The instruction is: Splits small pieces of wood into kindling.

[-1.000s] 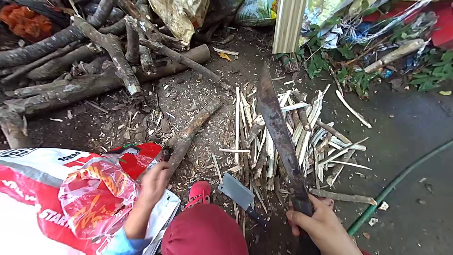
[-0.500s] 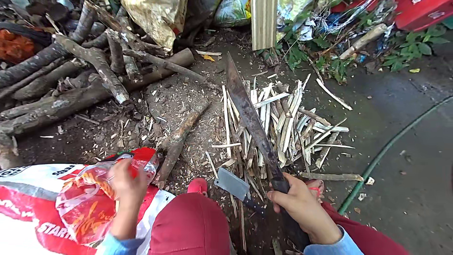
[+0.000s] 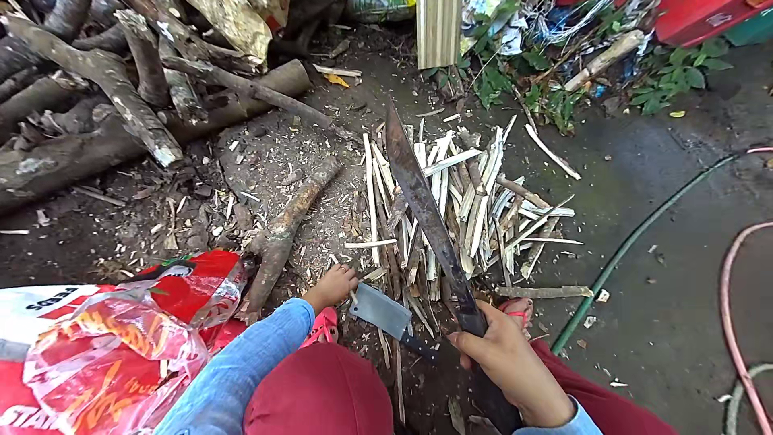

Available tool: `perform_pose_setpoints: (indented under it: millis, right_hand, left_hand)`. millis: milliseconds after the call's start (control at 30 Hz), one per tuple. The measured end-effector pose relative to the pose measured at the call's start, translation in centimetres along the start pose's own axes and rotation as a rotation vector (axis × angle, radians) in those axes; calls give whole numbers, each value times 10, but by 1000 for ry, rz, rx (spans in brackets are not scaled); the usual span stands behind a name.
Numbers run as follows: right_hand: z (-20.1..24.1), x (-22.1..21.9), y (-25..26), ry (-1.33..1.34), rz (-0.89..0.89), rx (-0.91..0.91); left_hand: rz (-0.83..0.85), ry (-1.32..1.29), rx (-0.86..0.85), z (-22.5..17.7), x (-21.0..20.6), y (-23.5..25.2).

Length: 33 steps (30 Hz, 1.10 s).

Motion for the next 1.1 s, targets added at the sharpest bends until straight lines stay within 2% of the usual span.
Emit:
perform_pose_setpoints:
  millis: [233,300,400,600,1100]
  right_hand:
    - [-5,-25,7,-28,65,-11]
    - [-8,-41,12,-91,128,-37]
    - [-14,-65,20,-252,248,-76]
    - [-29,-100,30,-510,356,-71]
    - [-36,-113,35,-555,387,-98]
  left_hand:
    - [-619,-618,155,13,52,-28]
    - [-723,-718,205,25,54,-31]
    - [-757,-805,265,36,52,-34]
    - [-817,-803,226,44,40,-36]
    - [-851,-775,243,36,40,-32]
Point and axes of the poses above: each hand's wrist, its own y-axis towards the middle knuckle, its own x-axis out of the back of the hand, z = x × y, the point moved 3 cm from there along y, towards the middle knuckle, and after that the axes turned 14 degrees about -y, right-handed, at the moved point
